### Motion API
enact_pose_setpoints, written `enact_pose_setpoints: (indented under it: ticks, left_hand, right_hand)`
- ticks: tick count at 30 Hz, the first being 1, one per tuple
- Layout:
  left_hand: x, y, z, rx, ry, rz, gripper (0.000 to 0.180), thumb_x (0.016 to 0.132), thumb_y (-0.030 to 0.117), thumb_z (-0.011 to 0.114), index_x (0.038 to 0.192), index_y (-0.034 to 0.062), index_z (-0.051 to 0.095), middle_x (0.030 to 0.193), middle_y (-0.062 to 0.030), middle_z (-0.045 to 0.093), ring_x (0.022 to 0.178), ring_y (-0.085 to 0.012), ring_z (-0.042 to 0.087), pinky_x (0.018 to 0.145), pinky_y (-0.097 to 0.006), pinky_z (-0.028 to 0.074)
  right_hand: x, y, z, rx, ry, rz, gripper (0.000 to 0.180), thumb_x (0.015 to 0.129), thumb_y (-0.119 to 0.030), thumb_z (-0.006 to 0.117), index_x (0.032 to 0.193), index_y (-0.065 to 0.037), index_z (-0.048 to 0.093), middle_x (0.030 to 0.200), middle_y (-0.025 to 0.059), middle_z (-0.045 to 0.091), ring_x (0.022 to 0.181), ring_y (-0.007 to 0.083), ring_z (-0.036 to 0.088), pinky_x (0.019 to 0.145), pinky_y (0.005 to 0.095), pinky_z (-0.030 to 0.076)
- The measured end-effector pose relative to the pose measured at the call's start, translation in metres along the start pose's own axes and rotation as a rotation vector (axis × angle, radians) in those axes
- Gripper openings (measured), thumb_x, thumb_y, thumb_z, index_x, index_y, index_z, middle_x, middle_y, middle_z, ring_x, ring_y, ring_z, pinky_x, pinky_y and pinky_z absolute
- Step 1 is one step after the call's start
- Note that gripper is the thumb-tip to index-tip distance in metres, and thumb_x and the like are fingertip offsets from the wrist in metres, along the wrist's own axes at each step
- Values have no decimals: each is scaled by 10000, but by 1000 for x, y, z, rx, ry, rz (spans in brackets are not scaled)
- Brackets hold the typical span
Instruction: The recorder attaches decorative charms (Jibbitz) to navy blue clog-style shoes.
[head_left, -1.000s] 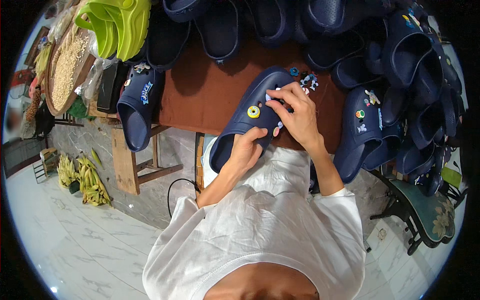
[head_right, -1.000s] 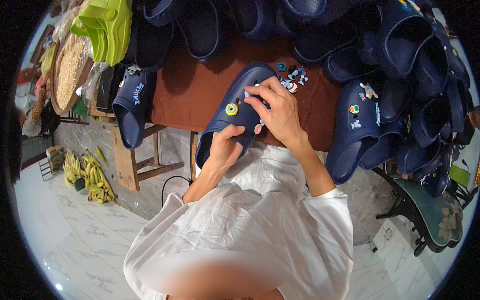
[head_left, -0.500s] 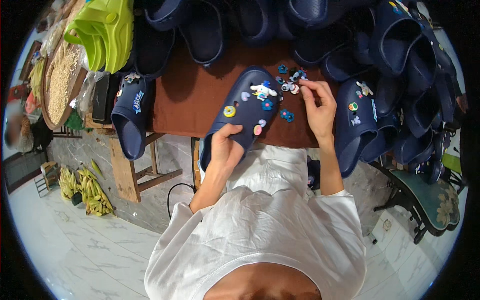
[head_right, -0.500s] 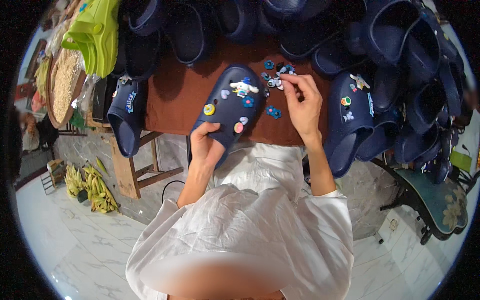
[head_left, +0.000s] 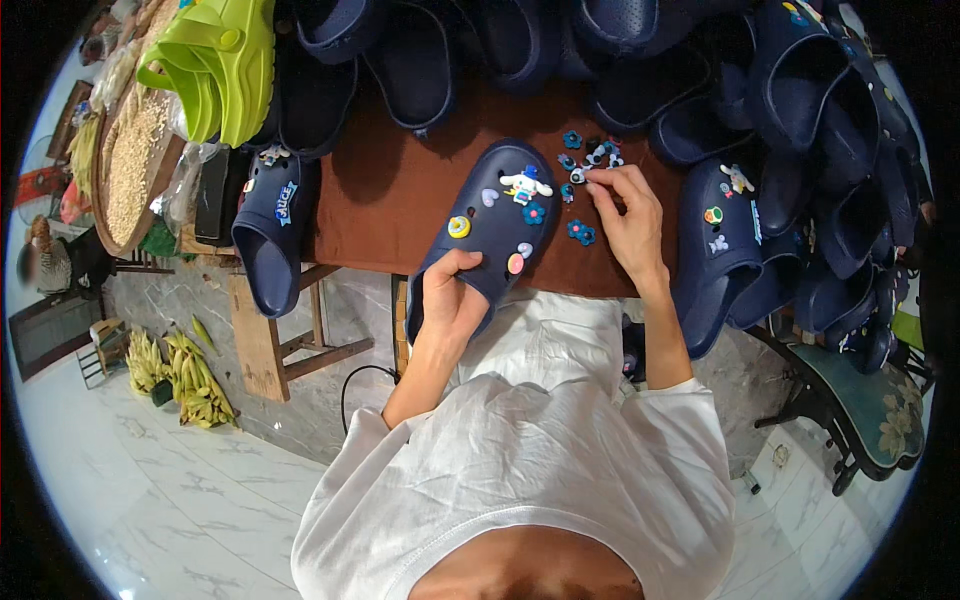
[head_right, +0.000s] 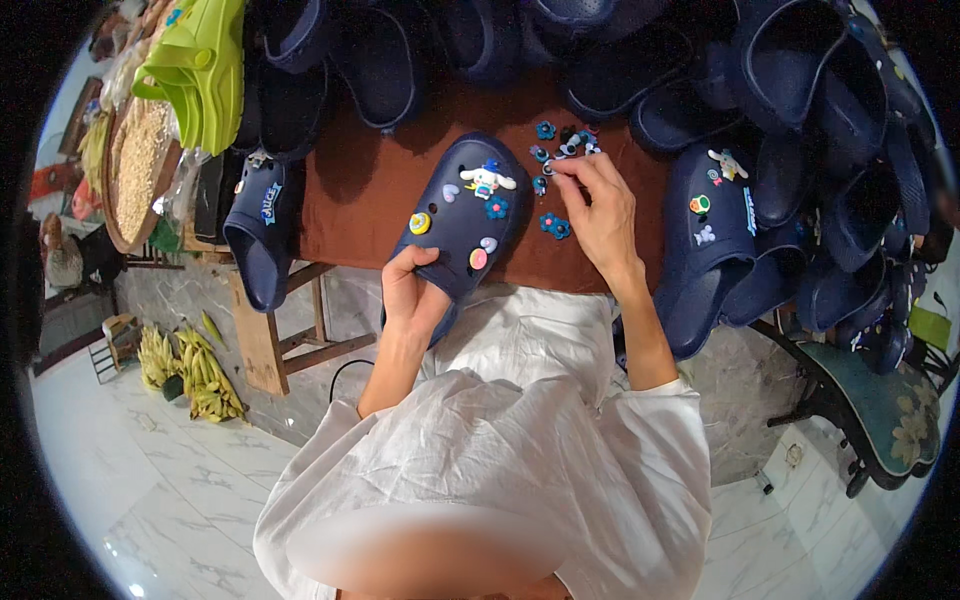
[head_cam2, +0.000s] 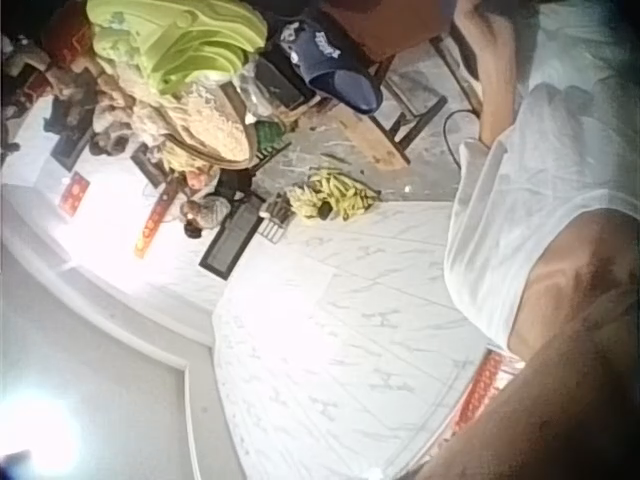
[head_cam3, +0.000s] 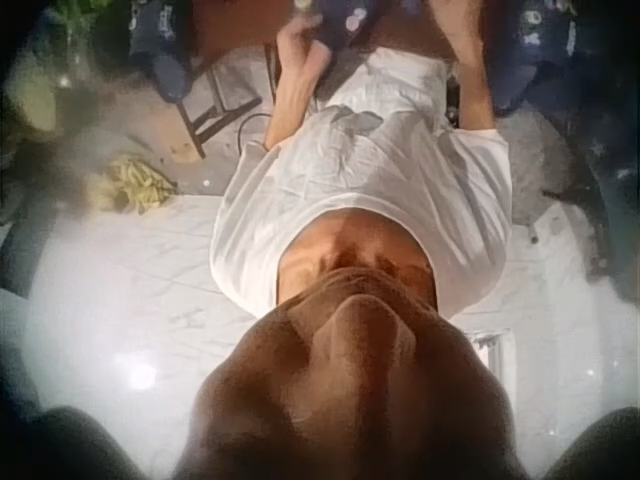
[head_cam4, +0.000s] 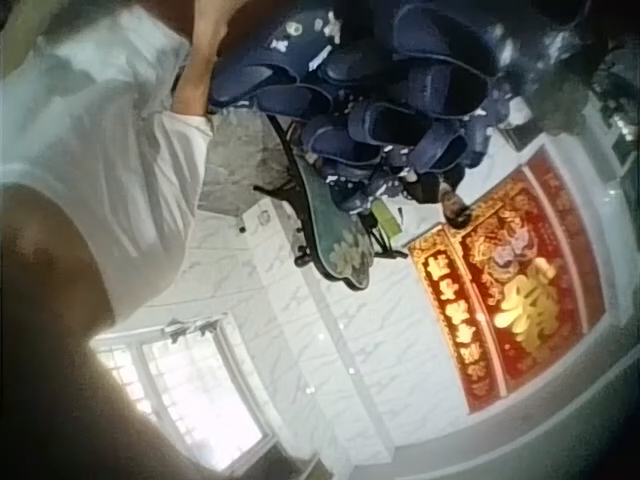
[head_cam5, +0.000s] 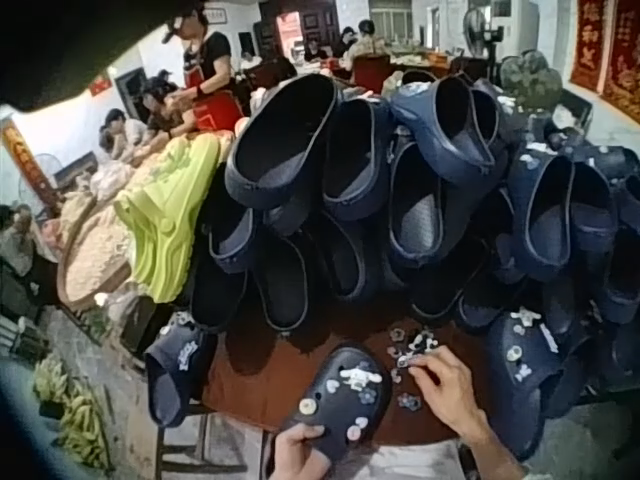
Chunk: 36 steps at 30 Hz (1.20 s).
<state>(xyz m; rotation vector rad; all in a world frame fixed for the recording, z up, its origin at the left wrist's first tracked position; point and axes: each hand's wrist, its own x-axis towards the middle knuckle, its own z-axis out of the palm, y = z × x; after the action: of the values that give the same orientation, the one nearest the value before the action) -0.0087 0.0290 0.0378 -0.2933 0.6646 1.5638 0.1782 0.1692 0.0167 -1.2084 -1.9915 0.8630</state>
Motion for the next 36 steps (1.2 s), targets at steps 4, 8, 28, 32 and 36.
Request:
enact_pose_setpoints:
  ticks: [4, 8, 28, 32, 36]
  left_hand:
    - [-1, -4, -1, -3, 5, -25, 542, 737, -33, 488, 1278, -42, 444, 1265, -207, 530, 1175, -363, 525, 1034, -516, 410]
    - [-1, -7, 7, -23, 18, -15, 555, 737, -73, 451, 1289, -31, 410, 1284, -208, 483, 1164, -374, 509, 847, -480, 522]
    - [2, -7, 6, 13, -5, -21, 566, 731, -61, 474, 1293, -30, 414, 1272, -201, 509, 1171, -354, 519, 962, -484, 464]
    - [3, -6, 3, -6, 2, -37, 575, 736, -51, 479, 1307, -33, 410, 1293, -207, 501, 1203, -357, 505, 1043, -508, 408]
    - [4, -5, -1, -13, -12, -52, 579, 737, -49, 481, 1311, -31, 409, 1293, -205, 501, 1210, -356, 501, 1043, -507, 409]
  right_hand:
    - [3, -25, 11, 58, -56, -118, 213, 800, -138, 717, 997, -65, 682, 916, 89, 604, 847, 268, 614, 734, 358, 485]
    - [4, -29, 25, 33, -56, -190, 315, 749, -196, 772, 1008, -63, 652, 925, 81, 593, 855, 265, 608, 742, 359, 487]
    - [10, -31, 32, 57, -89, -89, 324, 749, -190, 776, 979, -41, 602, 907, 79, 594, 799, 232, 602, 723, 349, 494]
    - [13, -29, 30, 44, -117, -111, 317, 763, -182, 766, 988, -32, 600, 909, 81, 592, 795, 218, 603, 725, 334, 498]
    - [18, -22, 25, 155, -197, -86, 277, 792, -136, 741, 1018, -34, 618, 918, 74, 593, 819, 197, 612, 736, 312, 502]
